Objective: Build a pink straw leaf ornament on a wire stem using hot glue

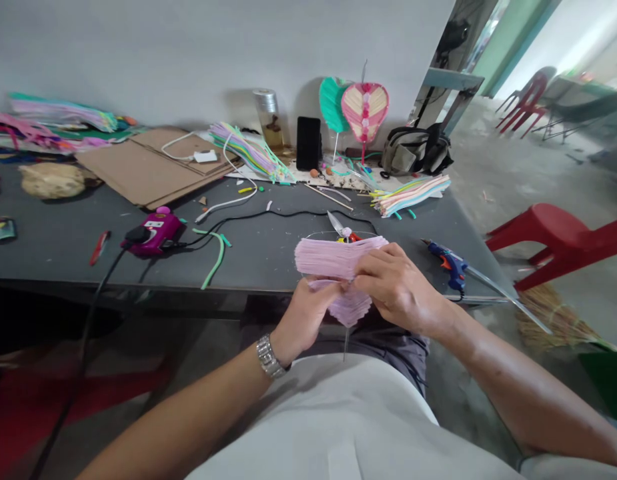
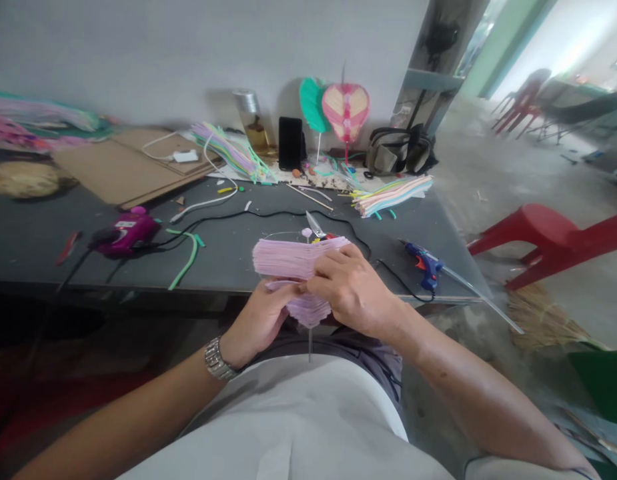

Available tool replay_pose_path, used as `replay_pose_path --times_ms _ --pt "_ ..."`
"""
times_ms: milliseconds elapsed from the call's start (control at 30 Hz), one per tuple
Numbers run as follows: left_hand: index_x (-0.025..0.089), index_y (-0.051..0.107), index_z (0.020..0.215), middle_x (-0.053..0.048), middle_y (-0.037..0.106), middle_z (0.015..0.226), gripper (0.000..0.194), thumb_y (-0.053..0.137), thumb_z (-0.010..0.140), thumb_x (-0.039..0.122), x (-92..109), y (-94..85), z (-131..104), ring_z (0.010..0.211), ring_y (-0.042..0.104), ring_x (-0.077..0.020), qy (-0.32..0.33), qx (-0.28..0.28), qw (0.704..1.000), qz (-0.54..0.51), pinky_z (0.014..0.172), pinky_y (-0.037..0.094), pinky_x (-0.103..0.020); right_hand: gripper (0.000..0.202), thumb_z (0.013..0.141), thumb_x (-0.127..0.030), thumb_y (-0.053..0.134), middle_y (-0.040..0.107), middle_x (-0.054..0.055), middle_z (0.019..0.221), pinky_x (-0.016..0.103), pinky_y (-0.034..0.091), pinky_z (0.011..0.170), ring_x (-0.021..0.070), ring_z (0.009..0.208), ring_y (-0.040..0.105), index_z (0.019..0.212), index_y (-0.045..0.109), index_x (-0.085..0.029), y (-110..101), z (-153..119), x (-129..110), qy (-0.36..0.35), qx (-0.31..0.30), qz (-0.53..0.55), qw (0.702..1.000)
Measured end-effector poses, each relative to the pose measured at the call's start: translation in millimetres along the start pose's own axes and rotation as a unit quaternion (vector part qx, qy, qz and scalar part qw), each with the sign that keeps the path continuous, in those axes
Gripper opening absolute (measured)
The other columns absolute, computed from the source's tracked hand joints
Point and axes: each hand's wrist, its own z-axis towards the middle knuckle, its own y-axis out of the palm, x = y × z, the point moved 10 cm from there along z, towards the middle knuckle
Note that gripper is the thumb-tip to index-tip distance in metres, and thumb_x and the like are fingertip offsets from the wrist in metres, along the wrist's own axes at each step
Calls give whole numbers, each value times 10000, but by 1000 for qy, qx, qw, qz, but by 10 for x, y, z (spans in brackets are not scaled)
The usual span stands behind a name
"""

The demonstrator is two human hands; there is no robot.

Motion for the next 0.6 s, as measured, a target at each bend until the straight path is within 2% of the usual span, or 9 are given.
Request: replay_pose_path --times_ms 133,233,400,600 --pt "160 735 701 -6 705 741 161 831 712 289 -91 34 -44 705 593 -153 -16 9 999 -34 704 472 -270 249 878 -15 494 655 52 871 353 285 779 191 829 520 837 669 -187 30 -26 46 6 -1 3 1000" --pt "157 733 728 -4 695 749 164 835 701 282 -160 41 -70 699 581 -144 -29 24 998 -43 695 471 -264 247 890 -23 495 648 54 867 357 286 786 192 823 515 838 674 -185 47 -31 31 0 -3 8 1000" --pt "165 752 828 -13 742 852 178 818 706 276 -99 16 -58 774 619 -166 2 37 999 -9 765 490 -286 207 881 -34 521 638 55 881 357 291 801 195 836 522 856 665 -181 55 7 -26 -15 -25 15 999" --pt "155 751 774 -7 732 785 155 814 689 267 -89 -26 -50 734 607 -159 -1 46 999 -20 736 489 -280 244 912 -20 485 667 62 896 346 308 812 197 867 555 898 669 -180 13 3 20 7 -10 33 999"
